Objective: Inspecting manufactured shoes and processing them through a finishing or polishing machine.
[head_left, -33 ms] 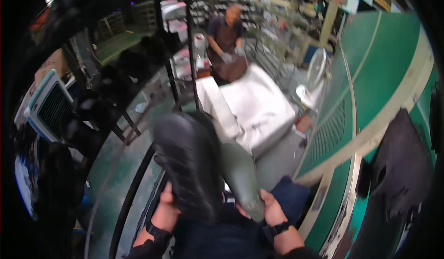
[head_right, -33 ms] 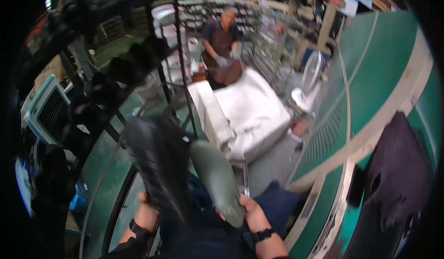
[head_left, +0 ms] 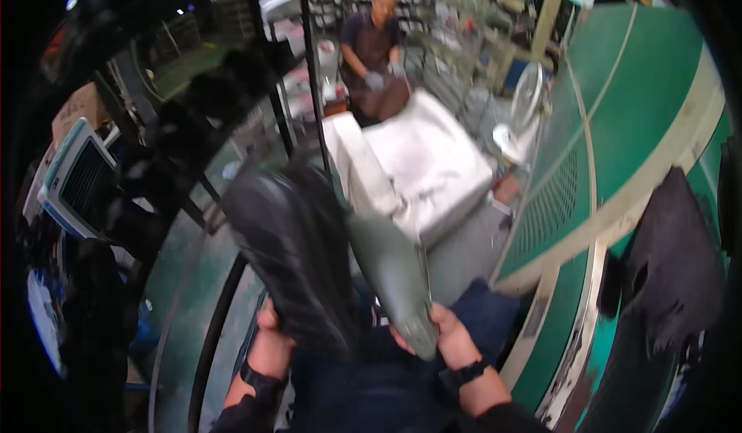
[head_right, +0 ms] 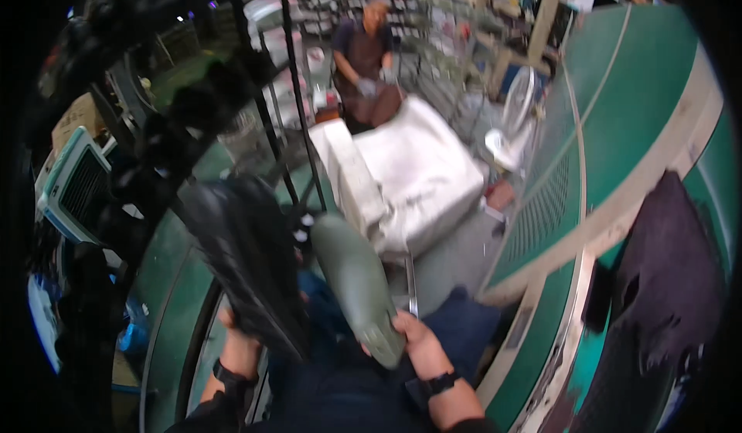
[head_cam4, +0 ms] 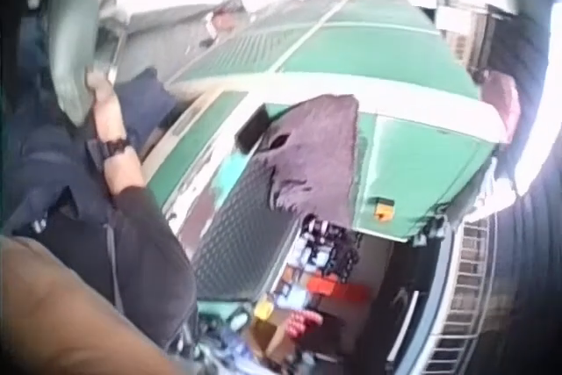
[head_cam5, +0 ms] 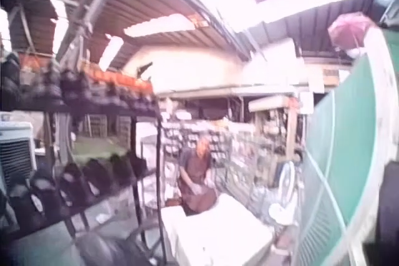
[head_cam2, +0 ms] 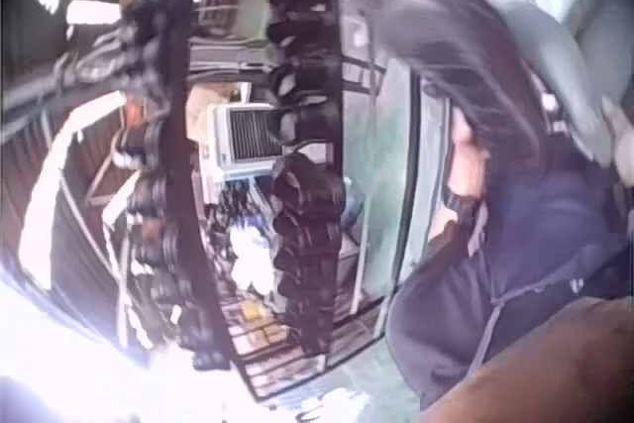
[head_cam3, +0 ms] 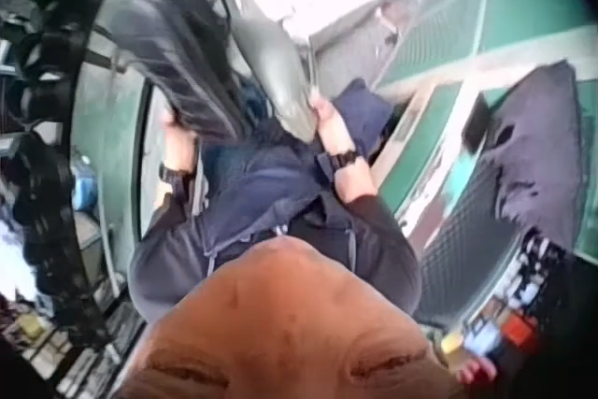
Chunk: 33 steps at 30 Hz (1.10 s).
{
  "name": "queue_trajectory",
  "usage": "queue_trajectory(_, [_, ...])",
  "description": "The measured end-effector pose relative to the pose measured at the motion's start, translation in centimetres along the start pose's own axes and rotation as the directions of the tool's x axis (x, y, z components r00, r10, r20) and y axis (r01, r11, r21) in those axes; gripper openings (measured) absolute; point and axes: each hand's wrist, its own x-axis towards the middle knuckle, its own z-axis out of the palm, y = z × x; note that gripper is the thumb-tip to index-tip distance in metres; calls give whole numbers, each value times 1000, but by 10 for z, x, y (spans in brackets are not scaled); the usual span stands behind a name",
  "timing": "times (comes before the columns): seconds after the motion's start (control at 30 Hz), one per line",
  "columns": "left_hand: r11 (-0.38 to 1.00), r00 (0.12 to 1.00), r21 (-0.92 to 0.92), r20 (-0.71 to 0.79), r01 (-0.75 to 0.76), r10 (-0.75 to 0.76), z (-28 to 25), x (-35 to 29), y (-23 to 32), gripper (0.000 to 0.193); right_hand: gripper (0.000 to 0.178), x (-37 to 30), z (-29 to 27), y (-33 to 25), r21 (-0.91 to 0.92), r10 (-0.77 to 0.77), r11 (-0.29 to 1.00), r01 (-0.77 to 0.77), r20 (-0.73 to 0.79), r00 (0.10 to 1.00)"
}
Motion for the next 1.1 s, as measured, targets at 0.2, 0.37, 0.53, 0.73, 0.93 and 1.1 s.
queue_trajectory(0.2, [928,942,307,-188,-212,277,-41,-43,47,112,78,59,60,-46,-20,-221,975,220,-149,964])
queue_trajectory(0.37, [821,866,512,-259,-252,428,-47,-80,56,109,48,161,69,-159,-128,-567,764,633,-602,562])
queue_trajectory(0.53, [92,730,992,3,-90,684,-40,-74,76,111,82,193,109,-51,-220,187,951,-216,-145,972])
queue_trajectory(0.73, [454,752,693,-655,560,71,-74,-86,67,34,70,212,162,41,-697,287,650,-304,-146,947])
queue_trajectory(0.93, [832,537,267,-842,486,-43,-214,-107,-1,30,52,177,139,-27,-655,251,713,-249,-93,964])
queue_trajectory(1.1, [605,415,176,-865,777,-281,-325,-116,-54,28,50,122,100,-72,-619,17,723,-307,-429,903])
